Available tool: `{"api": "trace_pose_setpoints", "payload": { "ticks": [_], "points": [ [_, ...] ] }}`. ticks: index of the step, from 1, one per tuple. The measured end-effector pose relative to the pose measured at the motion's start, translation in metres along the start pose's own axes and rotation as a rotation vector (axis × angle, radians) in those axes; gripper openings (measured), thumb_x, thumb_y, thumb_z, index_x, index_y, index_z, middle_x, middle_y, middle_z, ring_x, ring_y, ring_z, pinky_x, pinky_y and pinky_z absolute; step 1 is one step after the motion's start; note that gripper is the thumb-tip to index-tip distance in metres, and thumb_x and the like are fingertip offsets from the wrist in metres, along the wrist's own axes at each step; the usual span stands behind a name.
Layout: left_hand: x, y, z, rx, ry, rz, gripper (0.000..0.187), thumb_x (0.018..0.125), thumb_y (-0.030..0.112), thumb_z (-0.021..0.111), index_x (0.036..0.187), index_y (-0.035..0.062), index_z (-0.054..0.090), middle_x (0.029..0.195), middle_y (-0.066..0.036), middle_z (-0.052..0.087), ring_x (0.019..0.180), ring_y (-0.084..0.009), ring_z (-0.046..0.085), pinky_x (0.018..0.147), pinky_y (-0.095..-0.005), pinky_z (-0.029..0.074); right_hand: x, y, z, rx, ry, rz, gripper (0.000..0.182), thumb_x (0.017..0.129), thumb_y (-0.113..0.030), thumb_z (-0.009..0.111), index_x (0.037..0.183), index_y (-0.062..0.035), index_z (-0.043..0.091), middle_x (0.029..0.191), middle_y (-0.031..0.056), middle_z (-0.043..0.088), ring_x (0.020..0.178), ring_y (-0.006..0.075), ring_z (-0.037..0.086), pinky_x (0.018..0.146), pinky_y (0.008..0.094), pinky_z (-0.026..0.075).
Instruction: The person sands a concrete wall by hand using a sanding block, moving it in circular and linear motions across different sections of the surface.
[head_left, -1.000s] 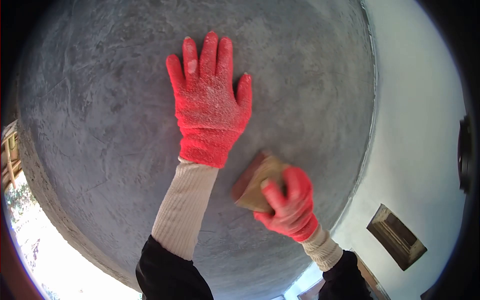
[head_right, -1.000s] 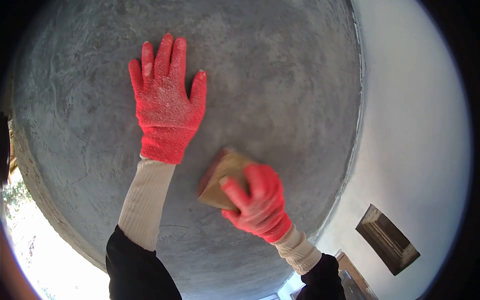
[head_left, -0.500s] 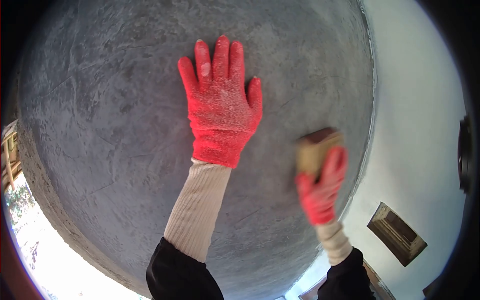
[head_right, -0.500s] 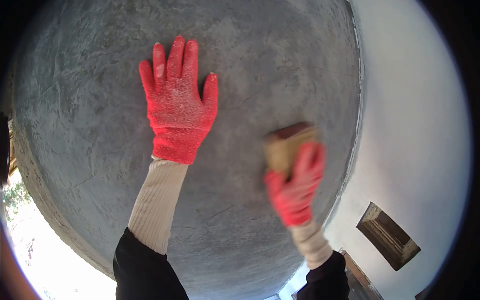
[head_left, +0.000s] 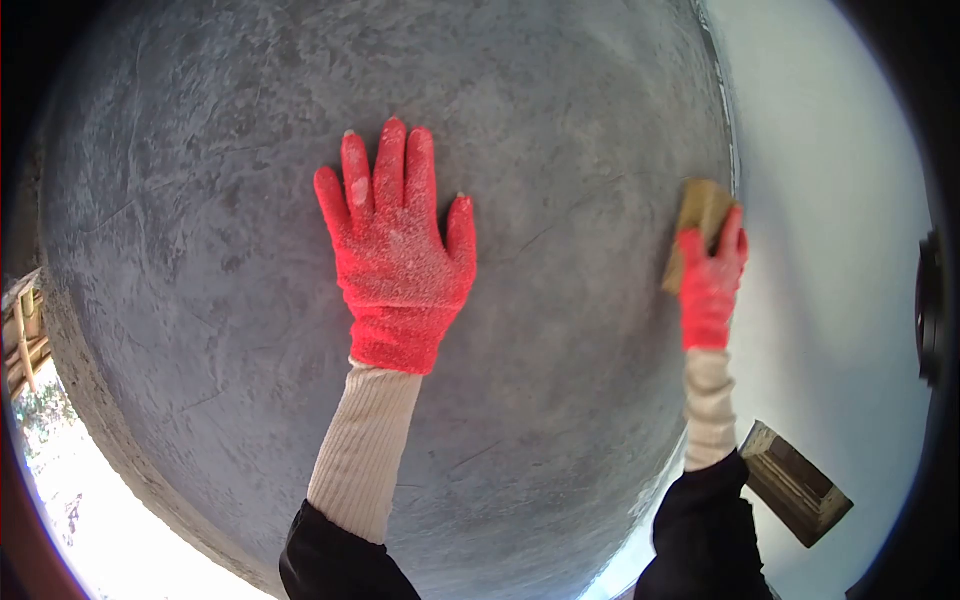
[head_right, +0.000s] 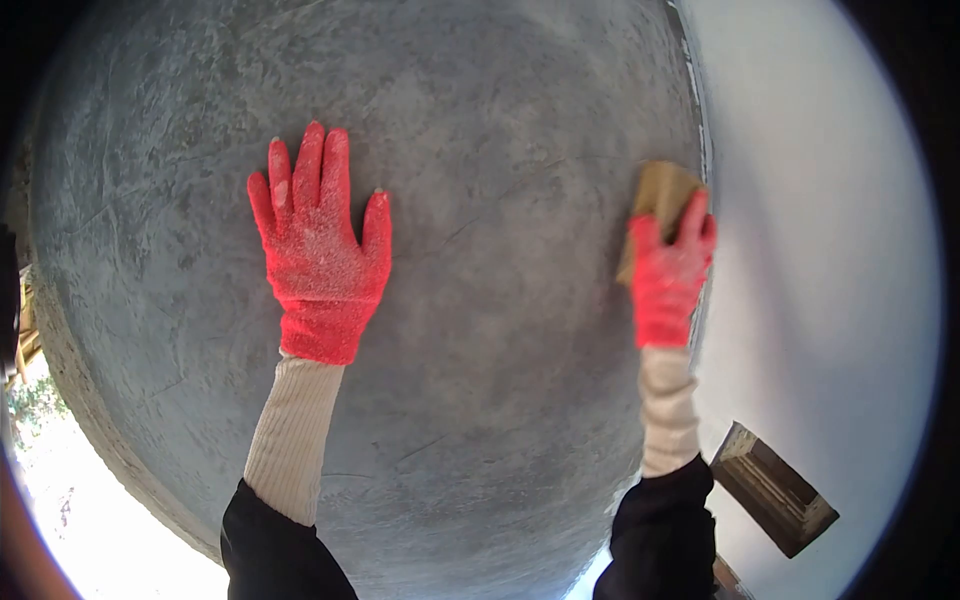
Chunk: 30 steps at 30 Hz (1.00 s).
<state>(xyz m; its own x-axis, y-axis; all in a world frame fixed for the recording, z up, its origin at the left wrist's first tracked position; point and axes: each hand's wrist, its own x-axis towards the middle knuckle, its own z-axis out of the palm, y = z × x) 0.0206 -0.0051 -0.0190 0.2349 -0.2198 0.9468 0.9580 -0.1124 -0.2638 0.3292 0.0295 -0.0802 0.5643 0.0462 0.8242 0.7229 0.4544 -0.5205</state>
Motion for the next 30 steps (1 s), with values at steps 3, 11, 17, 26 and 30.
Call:
{"api": "trace_pose_setpoints", "payload": {
  "ticks": [3, 11, 17, 26, 30],
  "points": [
    [-0.002, 0.000, 0.001, 0.014, 0.003, -0.020, 0.060, 0.087, 0.031, 0.065, 0.138, 0.0022, 0.051, 0.147, -0.016, 0.045, 0.137, -0.0443, 0.037, 0.114, -0.0599, 0.024, -0.087, -0.040, -0.016, -0.119, -0.153, -0.509, 0.087, 0.078, -0.038, 0.075, 0.148, -0.0002, 0.039, 0.145, 0.0303, 0.036, 0.124, 0.0486, 0.044, 0.106, 0.0531, 0.039],
    [-0.003, -0.002, -0.002, 0.042, -0.043, 0.004, 0.062, 0.089, 0.030, 0.064, 0.141, 0.0029, 0.049, 0.149, -0.015, 0.044, 0.139, -0.0448, 0.036, 0.115, -0.0596, 0.024, -0.063, -0.025, -0.031, -0.004, -0.261, -0.686, 0.074, 0.073, -0.031, 0.076, 0.137, -0.0059, 0.048, 0.133, 0.0279, 0.043, 0.117, 0.0485, 0.048, 0.097, 0.0540, 0.045],
    [-0.004, -0.001, -0.002, 0.011, -0.024, -0.012, 0.061, 0.089, 0.028, 0.064, 0.142, 0.0024, 0.049, 0.150, -0.016, 0.044, 0.139, -0.0452, 0.035, 0.116, -0.0590, 0.023, 0.032, -0.007, 0.008, 0.032, 0.019, -0.165, 0.077, 0.080, -0.029, 0.070, 0.145, 0.0000, 0.040, 0.143, 0.0309, 0.038, 0.123, 0.0505, 0.045, 0.100, 0.0532, 0.043],
    [-0.006, -0.003, -0.008, -0.145, 0.049, -0.025, 0.056, 0.093, 0.015, 0.059, 0.146, 0.0022, 0.045, 0.153, -0.017, 0.042, 0.145, -0.0425, 0.031, 0.120, -0.0539, 0.018, -0.069, -0.063, -0.024, 0.143, -0.661, -1.031, 0.079, 0.068, -0.036, 0.081, 0.139, -0.0183, 0.053, 0.140, 0.0253, 0.045, 0.126, 0.0442, 0.048, 0.103, 0.0557, 0.042],
    [-0.007, -0.005, -0.011, -0.204, 0.051, -0.032, 0.055, 0.093, 0.011, 0.057, 0.146, 0.0009, 0.045, 0.153, -0.018, 0.042, 0.145, -0.0419, 0.030, 0.120, -0.0534, 0.018, 0.057, -0.052, 0.015, 0.026, -0.019, -0.572, 0.081, 0.077, -0.033, 0.075, 0.145, -0.0043, 0.043, 0.142, 0.0325, 0.042, 0.122, 0.0493, 0.049, 0.104, 0.0494, 0.044]
  ]
}}
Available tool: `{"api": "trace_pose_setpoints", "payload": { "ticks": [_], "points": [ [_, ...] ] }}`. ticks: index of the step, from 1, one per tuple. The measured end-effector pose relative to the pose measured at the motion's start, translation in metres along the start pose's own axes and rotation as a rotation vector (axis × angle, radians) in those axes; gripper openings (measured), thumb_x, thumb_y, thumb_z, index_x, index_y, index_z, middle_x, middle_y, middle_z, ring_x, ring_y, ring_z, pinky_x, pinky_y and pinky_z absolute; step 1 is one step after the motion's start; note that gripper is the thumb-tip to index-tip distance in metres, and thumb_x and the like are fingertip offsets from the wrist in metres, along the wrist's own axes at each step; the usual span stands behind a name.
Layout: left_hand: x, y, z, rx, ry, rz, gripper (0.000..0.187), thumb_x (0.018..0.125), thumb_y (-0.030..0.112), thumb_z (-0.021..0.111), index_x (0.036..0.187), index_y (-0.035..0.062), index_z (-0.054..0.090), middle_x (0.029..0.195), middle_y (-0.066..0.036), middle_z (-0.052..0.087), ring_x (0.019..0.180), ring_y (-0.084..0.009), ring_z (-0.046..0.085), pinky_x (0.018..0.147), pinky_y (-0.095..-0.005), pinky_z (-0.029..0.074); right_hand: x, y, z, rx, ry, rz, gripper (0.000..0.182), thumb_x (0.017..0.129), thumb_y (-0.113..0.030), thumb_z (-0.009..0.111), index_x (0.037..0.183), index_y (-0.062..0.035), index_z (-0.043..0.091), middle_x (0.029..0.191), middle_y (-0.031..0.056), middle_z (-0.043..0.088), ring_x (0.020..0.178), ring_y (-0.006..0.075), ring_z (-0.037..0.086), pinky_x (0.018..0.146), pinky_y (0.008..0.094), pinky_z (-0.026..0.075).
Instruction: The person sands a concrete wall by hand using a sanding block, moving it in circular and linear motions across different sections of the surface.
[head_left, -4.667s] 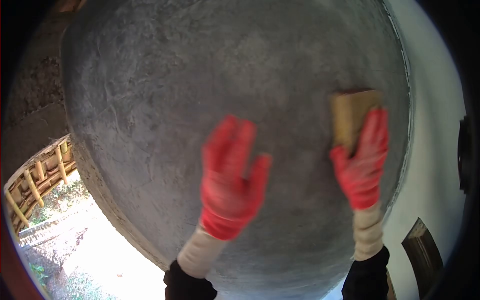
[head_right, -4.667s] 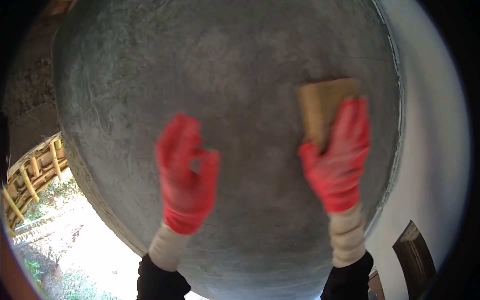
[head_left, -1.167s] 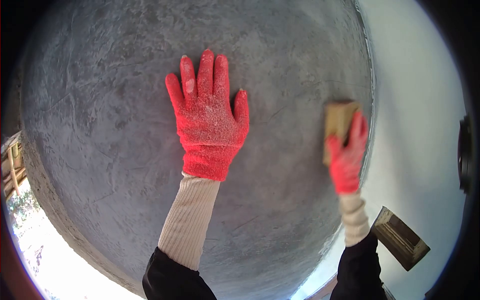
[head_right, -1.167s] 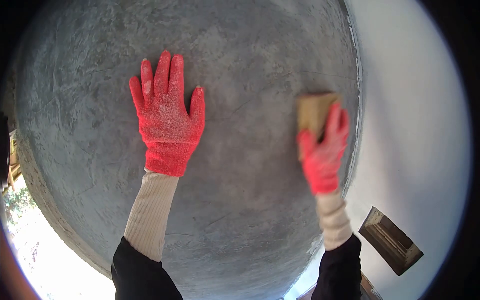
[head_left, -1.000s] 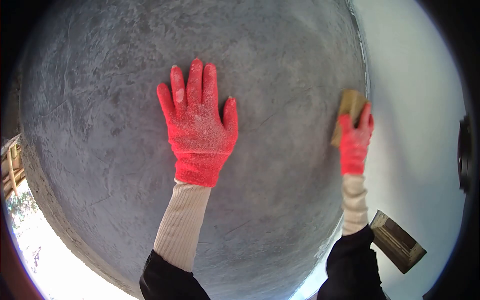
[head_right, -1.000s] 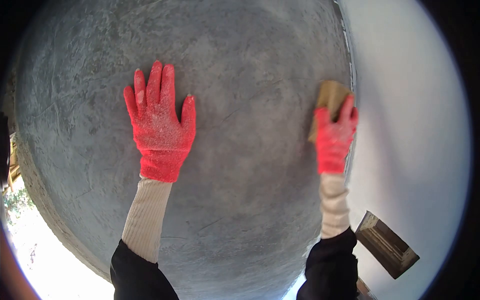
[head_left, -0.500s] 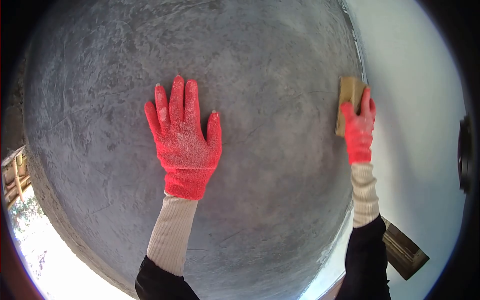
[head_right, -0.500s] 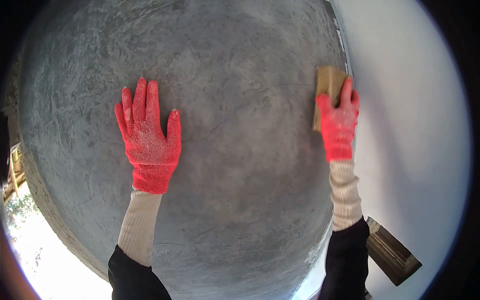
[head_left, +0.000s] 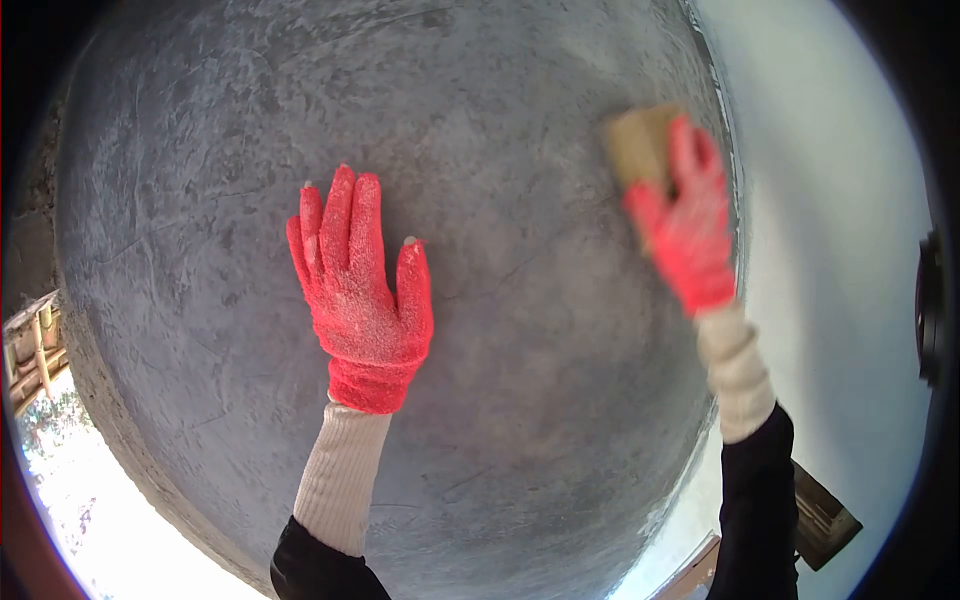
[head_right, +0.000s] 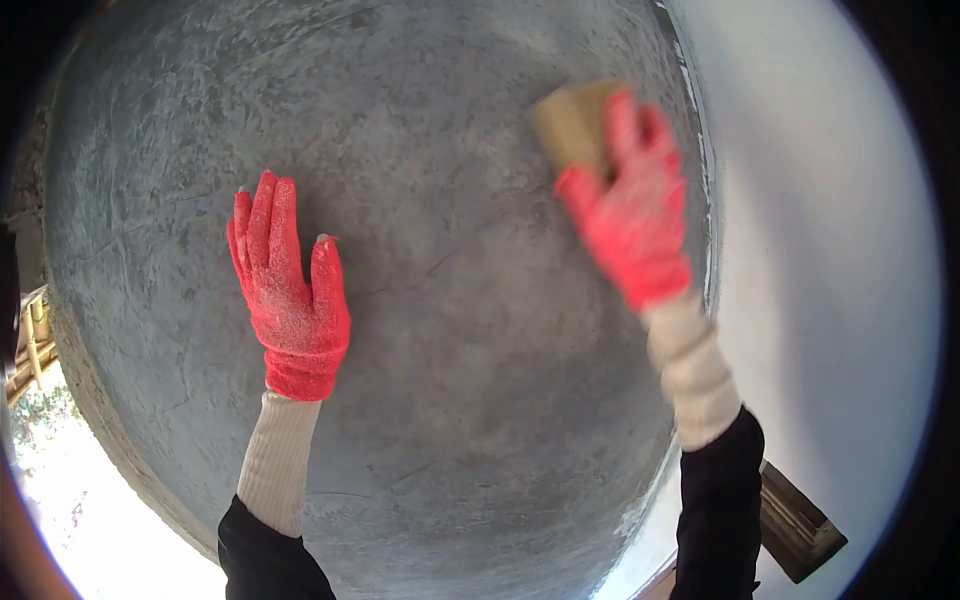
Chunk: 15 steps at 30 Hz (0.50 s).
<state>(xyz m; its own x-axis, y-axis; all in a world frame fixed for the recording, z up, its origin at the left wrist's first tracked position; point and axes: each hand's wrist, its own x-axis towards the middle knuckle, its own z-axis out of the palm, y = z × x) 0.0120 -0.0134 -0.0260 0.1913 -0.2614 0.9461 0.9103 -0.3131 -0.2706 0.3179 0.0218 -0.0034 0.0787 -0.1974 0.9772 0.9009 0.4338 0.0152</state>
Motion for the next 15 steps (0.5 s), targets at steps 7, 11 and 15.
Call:
{"api": "trace_pose_setpoints", "payload": {
  "ticks": [7, 11, 15],
  "points": [
    [-0.001, -0.004, 0.002, -0.038, 0.039, -0.009, 0.057, 0.091, 0.019, 0.057, 0.143, -0.0009, 0.047, 0.150, -0.020, 0.044, 0.142, -0.0468, 0.033, 0.117, -0.0575, 0.020, -0.014, -0.046, -0.001, -0.062, -0.025, -0.082, 0.080, 0.075, -0.033, 0.076, 0.143, -0.0042, 0.046, 0.136, 0.0317, 0.046, 0.121, 0.0502, 0.049, 0.103, 0.0524, 0.044],
    [-0.005, -0.007, 0.001, -0.055, 0.093, 0.008, 0.053, 0.096, 0.018, 0.044, 0.145, -0.0027, 0.045, 0.152, -0.021, 0.041, 0.143, -0.0447, 0.031, 0.119, -0.0548, 0.020, -0.078, -0.093, -0.012, 0.300, -0.461, -0.607, 0.087, 0.065, -0.035, 0.081, 0.142, -0.0100, 0.049, 0.144, 0.0283, 0.039, 0.128, 0.0492, 0.044, 0.104, 0.0534, 0.042],
    [-0.007, -0.012, 0.000, -0.104, 0.113, 0.028, 0.055, 0.095, 0.022, 0.045, 0.144, -0.0031, 0.045, 0.151, -0.022, 0.042, 0.142, -0.0461, 0.032, 0.119, -0.0570, 0.018, -0.019, -0.065, -0.007, 0.074, -0.216, -0.299, 0.082, 0.070, -0.033, 0.079, 0.143, -0.0104, 0.049, 0.143, 0.0269, 0.042, 0.125, 0.0455, 0.049, 0.103, 0.0514, 0.045]
  ]
}}
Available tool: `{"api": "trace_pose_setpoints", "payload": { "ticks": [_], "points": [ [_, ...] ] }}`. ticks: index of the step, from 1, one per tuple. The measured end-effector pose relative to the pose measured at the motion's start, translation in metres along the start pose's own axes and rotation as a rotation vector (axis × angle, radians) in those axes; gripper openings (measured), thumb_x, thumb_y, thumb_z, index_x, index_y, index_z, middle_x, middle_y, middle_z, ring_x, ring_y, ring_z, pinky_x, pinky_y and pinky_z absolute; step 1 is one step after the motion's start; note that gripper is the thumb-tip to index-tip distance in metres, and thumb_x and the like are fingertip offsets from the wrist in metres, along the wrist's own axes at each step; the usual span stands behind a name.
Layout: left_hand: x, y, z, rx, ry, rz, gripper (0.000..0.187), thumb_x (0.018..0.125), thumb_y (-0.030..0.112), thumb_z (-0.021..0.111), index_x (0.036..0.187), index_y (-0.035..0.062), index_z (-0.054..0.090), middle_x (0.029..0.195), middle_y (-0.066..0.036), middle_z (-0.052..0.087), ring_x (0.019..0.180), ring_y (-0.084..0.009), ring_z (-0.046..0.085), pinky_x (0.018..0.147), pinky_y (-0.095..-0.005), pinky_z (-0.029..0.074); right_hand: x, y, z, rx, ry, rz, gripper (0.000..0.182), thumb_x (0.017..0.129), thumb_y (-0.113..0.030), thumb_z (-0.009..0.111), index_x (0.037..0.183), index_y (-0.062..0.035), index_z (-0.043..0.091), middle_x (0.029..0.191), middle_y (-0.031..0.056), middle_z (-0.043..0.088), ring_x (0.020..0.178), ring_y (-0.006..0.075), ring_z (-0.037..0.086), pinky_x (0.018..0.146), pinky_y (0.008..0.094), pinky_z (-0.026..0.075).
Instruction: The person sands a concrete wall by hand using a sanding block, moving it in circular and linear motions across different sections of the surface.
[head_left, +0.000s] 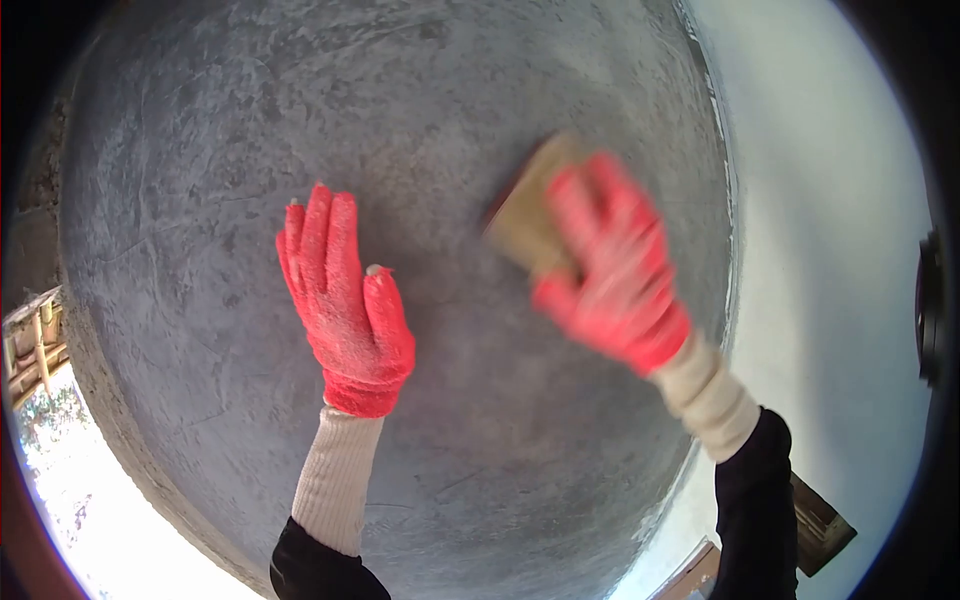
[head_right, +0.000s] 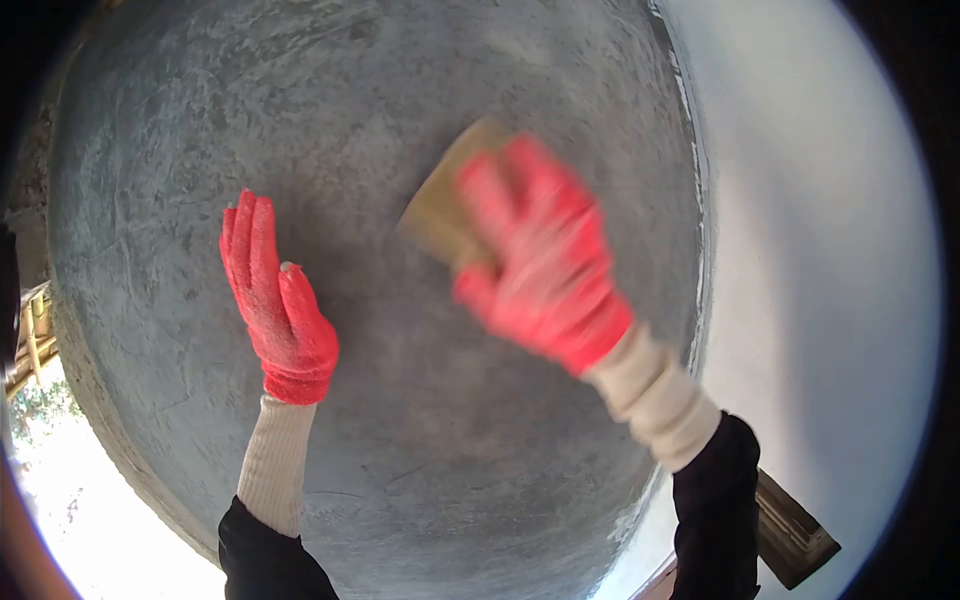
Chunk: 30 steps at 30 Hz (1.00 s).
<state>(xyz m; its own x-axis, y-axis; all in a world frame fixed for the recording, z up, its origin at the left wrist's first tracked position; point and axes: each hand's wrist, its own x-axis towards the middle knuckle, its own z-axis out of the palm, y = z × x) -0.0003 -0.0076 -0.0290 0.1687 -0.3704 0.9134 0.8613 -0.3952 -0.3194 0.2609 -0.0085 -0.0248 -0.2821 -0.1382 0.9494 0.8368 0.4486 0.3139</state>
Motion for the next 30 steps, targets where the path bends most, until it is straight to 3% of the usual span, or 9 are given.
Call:
{"api": "trace_pose_setpoints", "payload": {
  "ticks": [4, 7, 9, 12, 19, 22, 25, 28, 30],
  "points": [
    [0.000, 0.002, -0.002, 0.008, -0.011, -0.023, 0.056, 0.094, 0.023, 0.043, 0.144, -0.0036, 0.046, 0.151, -0.023, 0.041, 0.142, -0.0462, 0.033, 0.119, -0.0572, 0.018, 0.047, 0.111, 0.010, -0.029, 0.311, 0.630, 0.079, 0.077, -0.031, 0.076, 0.144, -0.0051, 0.044, 0.138, 0.0312, 0.046, 0.119, 0.0477, 0.052, 0.099, 0.0493, 0.047],
    [0.001, 0.003, -0.003, -0.011, 0.006, -0.026, 0.057, 0.093, 0.022, 0.042, 0.144, -0.0040, 0.045, 0.151, -0.023, 0.042, 0.141, -0.0462, 0.033, 0.119, -0.0575, 0.018, 0.042, 0.070, 0.013, -0.244, 0.322, 0.516, 0.077, 0.077, -0.030, 0.074, 0.143, -0.0048, 0.044, 0.137, 0.0315, 0.047, 0.117, 0.0474, 0.053, 0.098, 0.0497, 0.047],
    [0.002, 0.004, -0.004, 0.021, -0.008, 0.010, 0.054, 0.102, 0.024, 0.028, 0.146, -0.0053, 0.042, 0.155, -0.022, 0.038, 0.146, -0.0421, 0.029, 0.120, -0.0524, 0.020, 0.023, -0.004, 0.008, -0.148, 0.195, 0.225, 0.075, 0.075, -0.029, 0.075, 0.141, -0.0077, 0.047, 0.133, 0.0304, 0.049, 0.118, 0.0470, 0.052, 0.098, 0.0514, 0.047],
    [0.001, 0.003, -0.008, -0.048, 0.001, 0.033, 0.056, 0.104, 0.027, 0.026, 0.146, -0.0051, 0.042, 0.154, -0.021, 0.038, 0.145, -0.0420, 0.029, 0.120, -0.0524, 0.020, -0.015, -0.068, 0.012, 0.287, -0.167, -0.186, 0.082, 0.070, -0.028, 0.079, 0.143, -0.0087, 0.048, 0.142, 0.0311, 0.040, 0.125, 0.0516, 0.045, 0.104, 0.0552, 0.041],
    [-0.002, 0.000, -0.005, -0.014, 0.014, 0.026, 0.055, 0.100, 0.026, 0.033, 0.146, -0.0041, 0.042, 0.153, -0.025, 0.038, 0.143, -0.0471, 0.031, 0.118, -0.0584, 0.019, 0.034, 0.089, 0.013, -0.109, 0.295, 0.374, 0.074, 0.075, -0.031, 0.076, 0.139, -0.0065, 0.048, 0.140, 0.0300, 0.043, 0.118, 0.0489, 0.051, 0.098, 0.0523, 0.047],
    [-0.002, 0.006, -0.004, 0.015, 0.003, 0.022, 0.055, 0.100, 0.025, 0.034, 0.146, -0.0040, 0.041, 0.152, -0.025, 0.038, 0.143, -0.0471, 0.031, 0.118, -0.0589, 0.019, 0.035, 0.091, 0.002, -0.217, 0.282, 0.560, 0.072, 0.078, -0.030, 0.072, 0.141, -0.0061, 0.046, 0.139, 0.0314, 0.044, 0.118, 0.0495, 0.051, 0.097, 0.0527, 0.047],
    [-0.003, 0.025, 0.001, 0.015, 0.003, 0.023, 0.054, 0.103, 0.024, 0.029, 0.147, -0.0059, 0.040, 0.155, -0.022, 0.037, 0.145, -0.0447, 0.029, 0.119, -0.0515, 0.022, -0.027, 0.018, -0.011, -0.001, 0.008, 0.132, 0.072, 0.074, -0.029, 0.075, 0.139, -0.0123, 0.050, 0.139, 0.0275, 0.045, 0.122, 0.0469, 0.049, 0.099, 0.0552, 0.045],
    [-0.007, 0.062, 0.013, -0.157, -0.014, 0.053, 0.055, 0.100, 0.031, 0.040, 0.142, -0.0028, 0.047, 0.152, -0.025, 0.038, 0.143, -0.0482, 0.030, 0.117, -0.0603, 0.020, -0.088, -0.018, -0.004, 0.292, -0.301, -0.323, 0.073, 0.069, -0.029, 0.077, 0.137, -0.0160, 0.054, 0.140, 0.0279, 0.044, 0.125, 0.0447, 0.048, 0.103, 0.0568, 0.041],
    [-0.008, 0.081, 0.024, -0.219, -0.138, 0.110, 0.057, 0.097, 0.035, 0.049, 0.141, -0.0019, 0.049, 0.151, -0.024, 0.040, 0.142, -0.0491, 0.030, 0.115, -0.0621, 0.021, -0.075, 0.001, -0.010, 0.205, -0.210, -0.182, 0.076, 0.069, -0.030, 0.078, 0.139, -0.0157, 0.053, 0.141, 0.0282, 0.043, 0.125, 0.0459, 0.048, 0.103, 0.0566, 0.042]
  ]
}}
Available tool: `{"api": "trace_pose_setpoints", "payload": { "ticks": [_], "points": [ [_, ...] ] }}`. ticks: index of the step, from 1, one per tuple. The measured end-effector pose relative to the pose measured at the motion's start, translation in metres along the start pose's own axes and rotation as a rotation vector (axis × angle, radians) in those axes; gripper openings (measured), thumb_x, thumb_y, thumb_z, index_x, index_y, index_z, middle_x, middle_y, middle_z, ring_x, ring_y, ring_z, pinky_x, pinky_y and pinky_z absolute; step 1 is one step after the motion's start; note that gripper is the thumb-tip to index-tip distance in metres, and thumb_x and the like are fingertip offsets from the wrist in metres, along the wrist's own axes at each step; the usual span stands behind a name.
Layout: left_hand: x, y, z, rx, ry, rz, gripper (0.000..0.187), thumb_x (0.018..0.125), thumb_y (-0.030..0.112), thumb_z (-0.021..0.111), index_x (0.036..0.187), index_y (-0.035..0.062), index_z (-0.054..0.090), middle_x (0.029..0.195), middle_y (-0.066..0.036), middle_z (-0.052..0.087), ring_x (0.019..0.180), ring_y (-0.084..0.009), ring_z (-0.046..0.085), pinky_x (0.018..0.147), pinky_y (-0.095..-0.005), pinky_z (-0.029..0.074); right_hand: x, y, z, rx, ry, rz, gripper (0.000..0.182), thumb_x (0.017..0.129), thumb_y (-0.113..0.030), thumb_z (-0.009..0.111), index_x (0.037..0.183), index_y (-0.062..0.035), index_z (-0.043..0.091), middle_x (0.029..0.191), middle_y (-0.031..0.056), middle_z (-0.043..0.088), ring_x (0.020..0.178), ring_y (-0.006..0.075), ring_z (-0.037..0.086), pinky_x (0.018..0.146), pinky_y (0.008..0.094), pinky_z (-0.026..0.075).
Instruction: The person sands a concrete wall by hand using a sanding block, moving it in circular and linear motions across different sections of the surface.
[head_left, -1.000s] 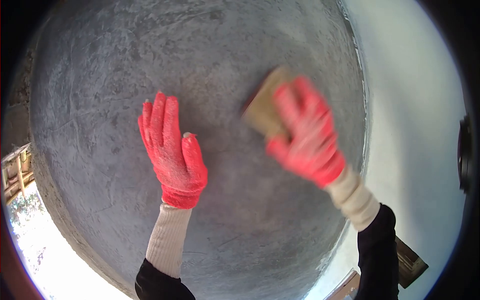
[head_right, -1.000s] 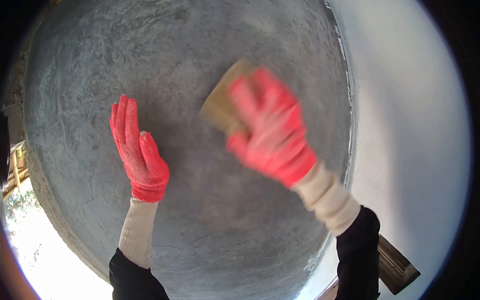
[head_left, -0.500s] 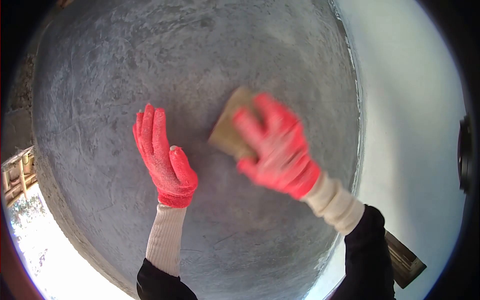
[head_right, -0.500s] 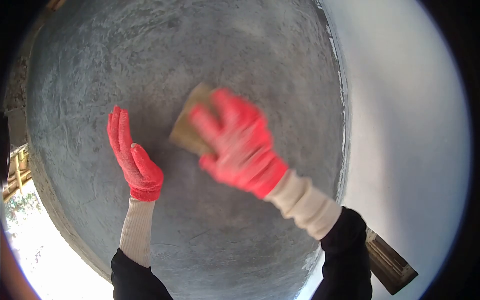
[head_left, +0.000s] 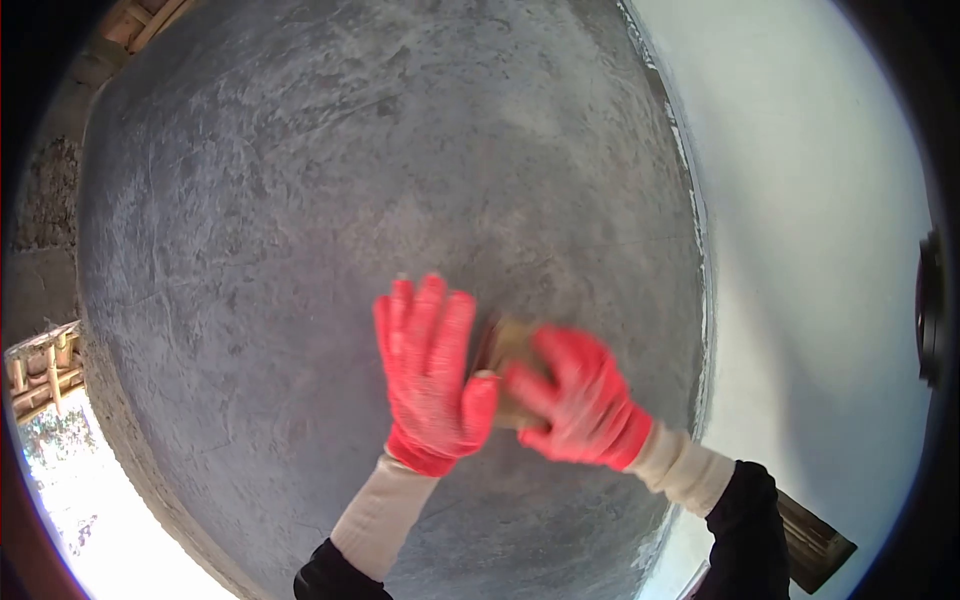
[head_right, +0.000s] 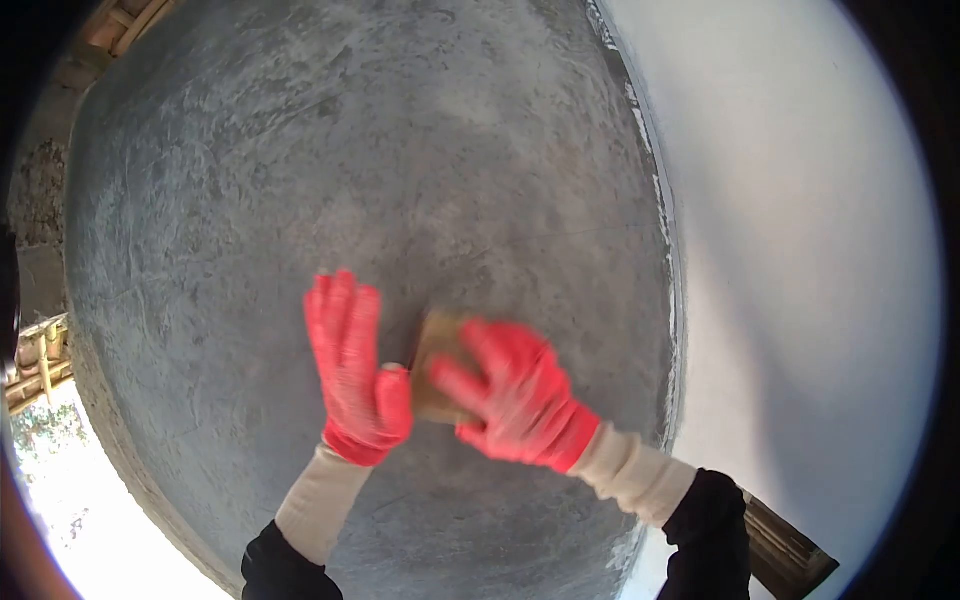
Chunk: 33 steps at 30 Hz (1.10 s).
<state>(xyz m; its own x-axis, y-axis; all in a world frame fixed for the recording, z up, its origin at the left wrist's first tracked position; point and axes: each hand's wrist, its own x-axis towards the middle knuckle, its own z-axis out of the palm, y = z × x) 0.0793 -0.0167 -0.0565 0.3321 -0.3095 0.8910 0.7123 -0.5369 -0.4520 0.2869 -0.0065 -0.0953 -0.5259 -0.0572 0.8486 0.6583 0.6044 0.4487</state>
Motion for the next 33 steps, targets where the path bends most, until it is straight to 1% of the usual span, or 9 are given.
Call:
{"api": "trace_pose_setpoints", "payload": {
  "ticks": [5, 10, 14, 17, 19, 21, 24, 30, 33],
  "points": [
    [0.005, 0.008, 0.026, 0.125, -0.289, -0.027, 0.063, 0.086, 0.029, 0.062, 0.140, -0.0019, 0.049, 0.150, -0.021, 0.041, 0.140, -0.0486, 0.031, 0.114, -0.0641, 0.022, 0.083, 0.127, -0.041, -0.297, 0.449, 0.514, 0.084, 0.073, -0.039, 0.077, 0.145, -0.0118, 0.043, 0.142, 0.0316, 0.041, 0.122, 0.0505, 0.050, 0.101, 0.0531, 0.045],
    [0.011, 0.009, 0.033, 0.329, -0.462, 0.007, 0.061, 0.083, 0.032, 0.066, 0.136, 0.0045, 0.054, 0.148, -0.016, 0.044, 0.135, -0.0464, 0.036, 0.110, -0.0650, 0.026, 0.185, 0.249, -0.098, -0.277, 0.547, 0.870, 0.080, 0.080, -0.057, 0.062, 0.148, -0.0201, 0.040, 0.146, 0.0294, 0.041, 0.125, 0.0487, 0.050, 0.103, 0.0520, 0.044],
    [0.009, 0.012, 0.033, 0.329, -0.476, 0.000, 0.059, 0.084, 0.033, 0.066, 0.135, 0.0066, 0.055, 0.147, -0.016, 0.045, 0.135, -0.0452, 0.036, 0.110, -0.0652, 0.026, 0.146, 0.218, -0.081, -0.242, 0.546, 0.734, 0.076, 0.083, -0.047, 0.064, 0.148, -0.0178, 0.039, 0.144, 0.0301, 0.043, 0.124, 0.0488, 0.050, 0.100, 0.0513, 0.046],
    [0.007, 0.011, 0.034, 0.329, -0.455, -0.008, 0.059, 0.084, 0.033, 0.066, 0.136, 0.0062, 0.055, 0.148, -0.016, 0.044, 0.136, -0.0453, 0.035, 0.110, -0.0654, 0.026, 0.035, 0.132, -0.036, -0.349, 0.435, 0.509, 0.080, 0.083, -0.029, 0.069, 0.151, -0.0069, 0.034, 0.145, 0.0318, 0.040, 0.122, 0.0509, 0.049, 0.100, 0.0522, 0.046],
    [0.008, 0.011, 0.035, 0.338, -0.442, -0.018, 0.059, 0.085, 0.034, 0.066, 0.136, 0.0061, 0.055, 0.148, -0.016, 0.044, 0.137, -0.0452, 0.035, 0.111, -0.0656, 0.026, -0.055, 0.071, -0.008, -0.262, 0.293, 0.491, 0.088, 0.075, -0.030, 0.075, 0.150, -0.0046, 0.036, 0.146, 0.0373, 0.033, 0.127, 0.0572, 0.042, 0.106, 0.0577, 0.037],
    [0.008, 0.012, 0.036, 0.388, -0.464, -0.015, 0.058, 0.090, 0.037, 0.059, 0.140, 0.0074, 0.052, 0.150, -0.013, 0.042, 0.136, -0.0415, 0.034, 0.111, -0.0640, 0.027, -0.107, 0.037, 0.002, -0.191, 0.203, 0.408, 0.091, 0.073, -0.031, 0.077, 0.150, -0.0050, 0.037, 0.145, 0.0395, 0.033, 0.127, 0.0589, 0.040, 0.106, 0.0585, 0.036],
    [0.006, 0.012, 0.036, 0.351, -0.430, -0.012, 0.060, 0.086, 0.034, 0.065, 0.138, 0.0069, 0.054, 0.150, -0.014, 0.043, 0.138, -0.0439, 0.034, 0.111, -0.0659, 0.025, -0.068, 0.055, -0.015, -0.256, 0.193, 0.438, 0.090, 0.074, -0.032, 0.077, 0.150, -0.0052, 0.037, 0.146, 0.0376, 0.034, 0.126, 0.0572, 0.043, 0.105, 0.0569, 0.039],
    [0.007, 0.012, 0.036, 0.332, -0.451, -0.040, 0.060, 0.085, 0.035, 0.065, 0.138, 0.0078, 0.054, 0.150, -0.013, 0.043, 0.138, -0.0437, 0.034, 0.112, -0.0656, 0.025, 0.136, 0.217, -0.073, -0.187, 0.507, 0.577, 0.080, 0.084, -0.044, 0.069, 0.150, -0.0088, 0.040, 0.148, 0.0332, 0.038, 0.130, 0.0491, 0.045, 0.106, 0.0479, 0.042],
    [0.005, 0.011, 0.036, 0.327, -0.446, -0.036, 0.060, 0.085, 0.035, 0.066, 0.137, 0.0076, 0.055, 0.150, -0.014, 0.043, 0.138, -0.0441, 0.034, 0.112, -0.0654, 0.025, 0.171, 0.209, -0.084, -0.183, 0.540, 0.721, 0.077, 0.087, -0.047, 0.063, 0.151, -0.0111, 0.039, 0.147, 0.0316, 0.040, 0.132, 0.0466, 0.042, 0.107, 0.0455, 0.041]
  ]
}}
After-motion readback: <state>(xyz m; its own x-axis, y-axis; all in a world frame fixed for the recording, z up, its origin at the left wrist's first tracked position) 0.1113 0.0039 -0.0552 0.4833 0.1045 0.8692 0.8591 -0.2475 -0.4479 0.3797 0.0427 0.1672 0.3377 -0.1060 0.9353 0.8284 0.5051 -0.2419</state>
